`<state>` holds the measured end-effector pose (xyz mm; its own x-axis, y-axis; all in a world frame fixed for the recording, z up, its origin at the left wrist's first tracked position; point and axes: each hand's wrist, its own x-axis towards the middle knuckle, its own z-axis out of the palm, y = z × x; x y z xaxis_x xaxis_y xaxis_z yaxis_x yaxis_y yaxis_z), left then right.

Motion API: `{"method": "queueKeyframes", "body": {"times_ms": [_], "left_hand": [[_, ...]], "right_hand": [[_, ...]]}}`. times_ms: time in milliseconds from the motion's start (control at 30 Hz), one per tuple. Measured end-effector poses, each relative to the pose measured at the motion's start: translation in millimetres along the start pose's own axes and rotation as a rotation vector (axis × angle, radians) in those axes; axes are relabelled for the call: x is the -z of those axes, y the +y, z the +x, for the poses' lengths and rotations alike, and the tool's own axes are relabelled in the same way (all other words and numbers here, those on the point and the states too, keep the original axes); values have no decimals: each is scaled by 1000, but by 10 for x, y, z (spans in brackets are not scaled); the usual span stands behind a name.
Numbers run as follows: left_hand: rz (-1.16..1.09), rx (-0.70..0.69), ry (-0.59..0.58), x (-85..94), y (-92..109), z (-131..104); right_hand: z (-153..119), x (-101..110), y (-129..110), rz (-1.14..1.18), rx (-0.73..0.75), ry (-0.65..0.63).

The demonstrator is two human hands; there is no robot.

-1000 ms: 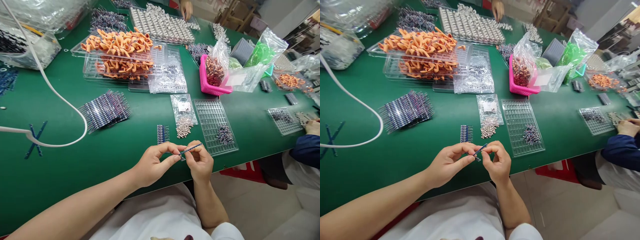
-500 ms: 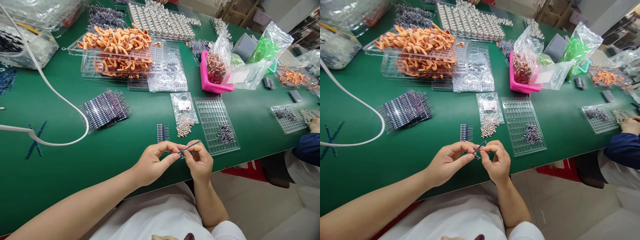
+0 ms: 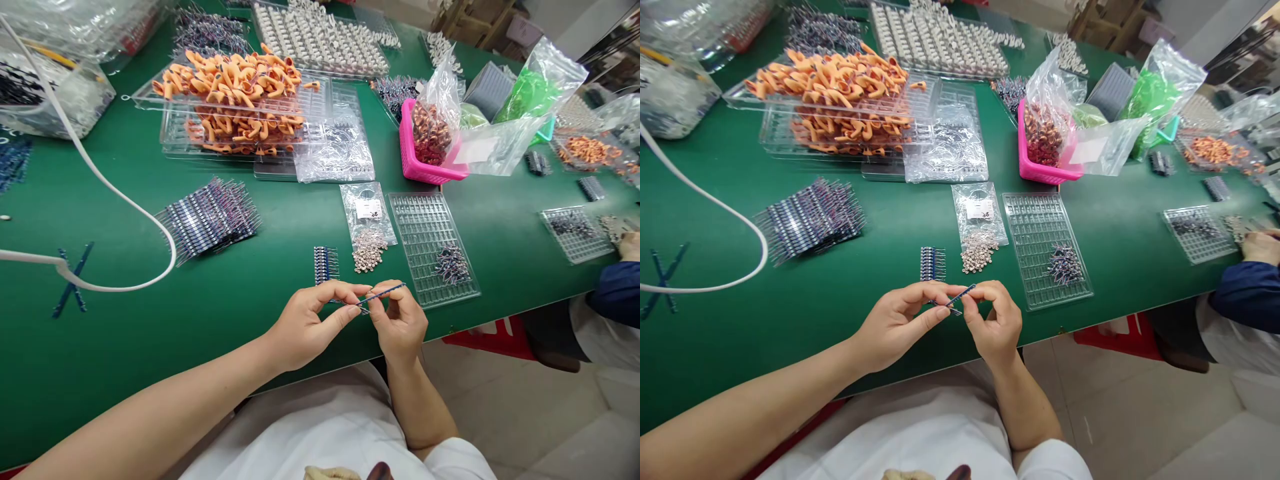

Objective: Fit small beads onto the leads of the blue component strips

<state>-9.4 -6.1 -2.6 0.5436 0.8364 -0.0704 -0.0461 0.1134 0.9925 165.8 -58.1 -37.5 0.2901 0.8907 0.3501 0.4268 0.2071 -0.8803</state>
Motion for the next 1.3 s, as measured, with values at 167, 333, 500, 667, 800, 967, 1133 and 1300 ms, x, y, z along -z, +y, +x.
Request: {"method": "queueKeyframes", "body": {"times_ms": [167,333,500,667,800,967,1133,1300], "left_hand": [[25,-1,-13,-10,9,0],[75,-33,-4,-19,29,0],[80,-37,-13,-16,26,2],[-88,57,-4,-15,13,21],[-259,186,84,-17,7,65],[-266,211,143,-33,-21,94],[-257,222,148,-33,-34,85],[-234,230,143,-24,-35,90]], "right_hand": [[-16,-10,2,-99,71,30],[-11,-14,-7,-162,111,36],[-3,-12,-14,-163,109,31],[3,-14,-26,-131,86,27],[0,10,-23,27,-50,-38],[7,43,-18,165,-161,-80],[14,33,-28,205,-156,-91],[9,29,-30,202,-165,-91]]}}
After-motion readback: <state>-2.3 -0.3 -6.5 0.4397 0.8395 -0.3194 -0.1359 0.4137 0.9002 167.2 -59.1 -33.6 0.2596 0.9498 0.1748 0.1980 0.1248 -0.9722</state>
